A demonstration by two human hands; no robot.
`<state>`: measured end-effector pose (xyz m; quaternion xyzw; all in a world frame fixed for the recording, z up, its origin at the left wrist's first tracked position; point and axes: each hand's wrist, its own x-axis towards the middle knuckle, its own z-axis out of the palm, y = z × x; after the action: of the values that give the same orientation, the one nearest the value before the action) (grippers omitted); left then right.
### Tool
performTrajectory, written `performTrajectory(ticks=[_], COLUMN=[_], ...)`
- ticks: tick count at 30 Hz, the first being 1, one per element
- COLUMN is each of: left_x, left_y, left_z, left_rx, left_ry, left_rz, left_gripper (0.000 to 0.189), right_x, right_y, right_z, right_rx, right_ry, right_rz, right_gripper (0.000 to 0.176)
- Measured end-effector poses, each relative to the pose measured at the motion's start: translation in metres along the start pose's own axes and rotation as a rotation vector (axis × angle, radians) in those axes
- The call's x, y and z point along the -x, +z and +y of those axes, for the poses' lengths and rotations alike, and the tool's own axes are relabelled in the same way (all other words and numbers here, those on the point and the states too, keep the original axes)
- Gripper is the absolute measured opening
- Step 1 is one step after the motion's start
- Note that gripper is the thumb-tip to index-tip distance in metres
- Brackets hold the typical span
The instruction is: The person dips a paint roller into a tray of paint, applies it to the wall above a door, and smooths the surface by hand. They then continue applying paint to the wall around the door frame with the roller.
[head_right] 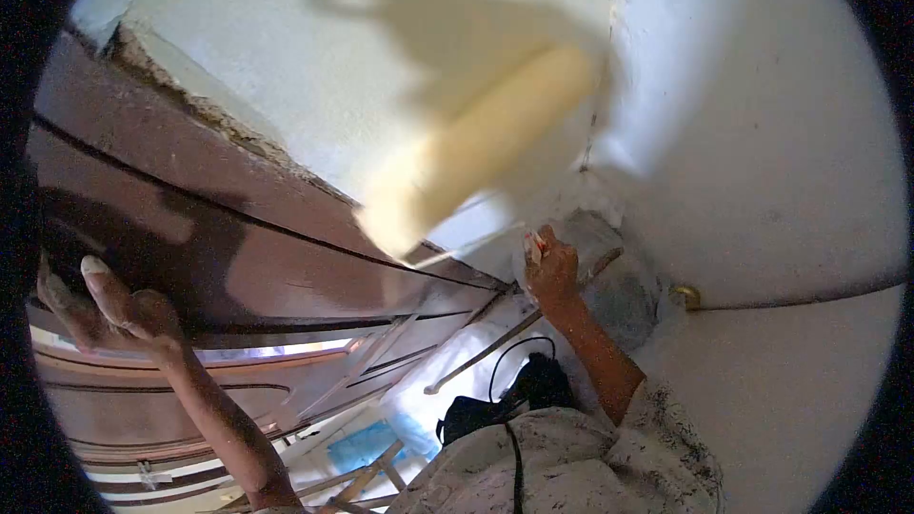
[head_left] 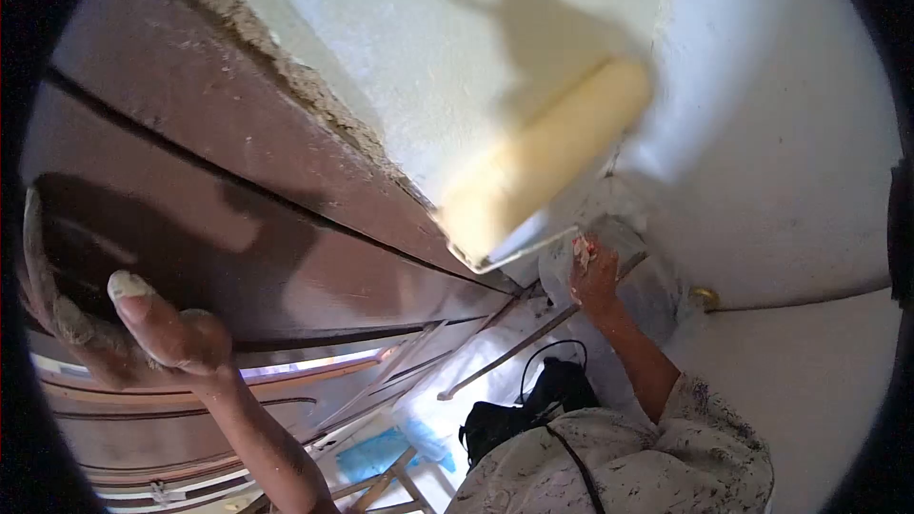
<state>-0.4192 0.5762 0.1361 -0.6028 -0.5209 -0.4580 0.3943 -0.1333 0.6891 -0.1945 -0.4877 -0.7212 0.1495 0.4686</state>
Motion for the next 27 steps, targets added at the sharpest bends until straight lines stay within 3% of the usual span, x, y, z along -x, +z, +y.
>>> performTrajectory(ticks=[1,2,6,12,14,15,16,17,18,21,23,25,26,27], left_x=[0.015,0.012,-0.008,-0.018,-0.023,-0.022,-0.022,-0.010,-0.016,-0.016,-0.017,-0.019,-0.034,-0.034], left_y=[-0.027,-0.023,0.009,0.013,0.014,-0.002,0.011,-0.009,-0.005,0.001,-0.004,0.004,0.011,0.008], left_z=[-0.056,-0.047,0.026,0.013,0.008,0.010,0.029,-0.004,-0.001,-0.003,-0.014,0.004,0.013,0.009], left_rx=[-0.156,-0.150,0.089,-0.009,-0.038,-0.490,-0.404,-0.440,-0.356,-0.233,-0.184,-0.299,-0.264,-0.257], left_ry=[0.256,0.265,-0.115,0.148,0.244,0.382,0.356,0.155,0.200,0.268,0.206,0.267,0.482,0.491], left_rz=[-0.072,-0.083,0.111,0.145,0.154,0.049,0.073,0.036,0.061,0.086,0.093,0.108,0.079,0.073], left_gripper=[0.056,0.056,0.037,0.037,0.038,0.037,0.035,0.034,0.035,0.040,0.042,0.041,0.038,0.038], right_x=[0.022,0.041,0.073,0.027,0.002,-0.006,-0.013,-0.015,-0.010,0.029,0.078,0.126,0.149,0.164], right_y=[0.005,0.009,0.010,0.001,-0.007,-0.007,-0.005,-0.003,-0.002,0.006,0.021,0.027,0.030,0.029], right_z=[0.014,0.027,0.050,0.003,-0.016,-0.016,-0.015,-0.011,-0.004,0.035,0.074,0.107,0.121,0.128], right_rx=[-0.053,-0.059,0.069,-0.063,-0.122,-0.119,-0.072,-0.028,-0.031,-0.036,0.099,0.128,0.156,0.150], right_ry=[0.227,0.240,0.208,0.223,0.104,0.133,0.082,0.033,0.062,0.216,0.348,0.392,0.419,0.430], right_rz=[-0.182,-0.180,-0.214,-0.176,-0.092,-0.085,-0.083,-0.083,-0.076,-0.150,-0.297,-0.335,-0.380,-0.378], right_gripper=[0.021,0.021,0.018,0.018,0.020,0.020,0.021,0.021,0.021,0.022,0.025,0.028,0.031,0.031])
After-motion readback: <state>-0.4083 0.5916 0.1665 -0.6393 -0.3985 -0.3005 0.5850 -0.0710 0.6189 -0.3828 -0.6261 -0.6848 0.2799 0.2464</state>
